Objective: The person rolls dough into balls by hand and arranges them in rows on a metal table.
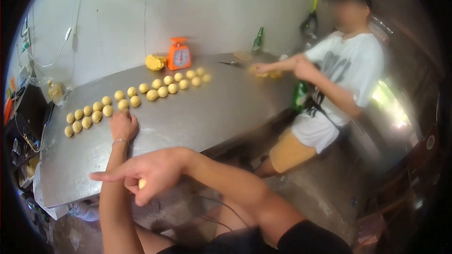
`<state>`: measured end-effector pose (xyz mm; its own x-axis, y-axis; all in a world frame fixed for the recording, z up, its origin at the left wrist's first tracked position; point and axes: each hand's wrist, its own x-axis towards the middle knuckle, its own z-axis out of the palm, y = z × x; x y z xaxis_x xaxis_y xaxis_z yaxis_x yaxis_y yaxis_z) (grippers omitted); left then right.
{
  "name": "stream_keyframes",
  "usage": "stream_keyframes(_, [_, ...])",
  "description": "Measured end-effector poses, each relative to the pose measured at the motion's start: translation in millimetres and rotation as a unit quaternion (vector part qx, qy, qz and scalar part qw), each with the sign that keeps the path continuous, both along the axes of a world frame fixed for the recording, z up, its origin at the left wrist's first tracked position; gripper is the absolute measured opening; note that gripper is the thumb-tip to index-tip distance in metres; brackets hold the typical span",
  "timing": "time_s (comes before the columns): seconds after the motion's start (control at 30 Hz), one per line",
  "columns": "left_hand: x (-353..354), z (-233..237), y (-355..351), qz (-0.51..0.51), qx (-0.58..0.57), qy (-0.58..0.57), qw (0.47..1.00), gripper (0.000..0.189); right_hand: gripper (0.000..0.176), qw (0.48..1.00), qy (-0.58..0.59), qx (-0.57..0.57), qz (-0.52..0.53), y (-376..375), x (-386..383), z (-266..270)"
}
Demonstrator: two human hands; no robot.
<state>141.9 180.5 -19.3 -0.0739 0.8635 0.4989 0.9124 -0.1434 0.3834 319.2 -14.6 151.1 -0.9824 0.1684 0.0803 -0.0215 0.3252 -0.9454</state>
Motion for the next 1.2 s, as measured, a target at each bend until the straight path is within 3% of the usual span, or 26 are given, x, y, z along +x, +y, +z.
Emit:
stream_keyframes(0.1, [-5,-4,-3,-0.003,0.011,-0.009,1.0,0.019,0.091,0.999,0.0,-0.026,-0.02,21,5,-9])
stream_keyframes(0.17, [-3,-8,4,0.002,-0.004,-0.015,1.0,0.019,0.072,0.991,0.03,0.04,-0.124,49,27,-41])
stream_keyframes(0.23, [1,1,-4,0.003,-0.008,-0.009,1.0,0.019,0.049,0.908,-0.038,0.245,-0.337,77,53,-72])
stream_keyframes(0.3, [1,3,-8,0.003,-0.004,-0.006,1.0,0.02,0.035,0.765,-0.109,0.357,-0.524,85,69,-110])
stream_keyframes(0.37, [4,1,-7,0.003,0.008,-0.005,1.0,0.021,0.03,0.753,-0.115,0.389,-0.518,101,77,-161])
stream_keyframes(0.5, [5,-3,-3,-0.003,-0.019,-0.001,1.0,0.022,0.026,0.748,-0.116,0.386,-0.528,90,51,-160])
stream_keyframes(0.6, [6,-4,-4,-0.004,-0.012,-0.011,1.0,0.024,0.028,0.702,-0.043,0.453,-0.548,112,23,-181])
stream_keyframes(0.7, [-5,7,2,0.0,-0.033,0.026,0.999,0.027,0.025,0.702,-0.094,0.458,-0.537,138,10,-162])
stream_keyframes(0.73, [-5,9,-1,0.001,-0.045,0.036,0.998,0.029,0.023,0.693,-0.121,0.467,-0.536,141,15,-155])
stream_keyframes(0.77, [-5,-1,-3,0.033,0.023,0.057,0.998,0.033,0.022,0.673,-0.13,0.484,-0.543,149,22,-158])
stream_keyframes(0.9, [-17,12,-33,0.098,0.003,0.125,0.987,0.033,0.021,0.631,-0.185,0.503,-0.561,177,78,-175])
stream_keyframes(1.03, [-56,-10,-62,-0.046,0.006,0.119,0.992,0.024,0.016,0.634,-0.272,0.487,-0.536,128,122,-162])
stream_keyframes(1.13, [-53,6,-112,-0.151,-0.011,0.131,0.98,0.02,0.013,0.66,-0.26,0.477,-0.519,95,130,-170])
stream_keyframes(1.2, [-26,16,-137,-0.189,-0.026,0.129,0.973,0.019,0.014,0.671,-0.171,0.491,-0.528,75,117,-174])
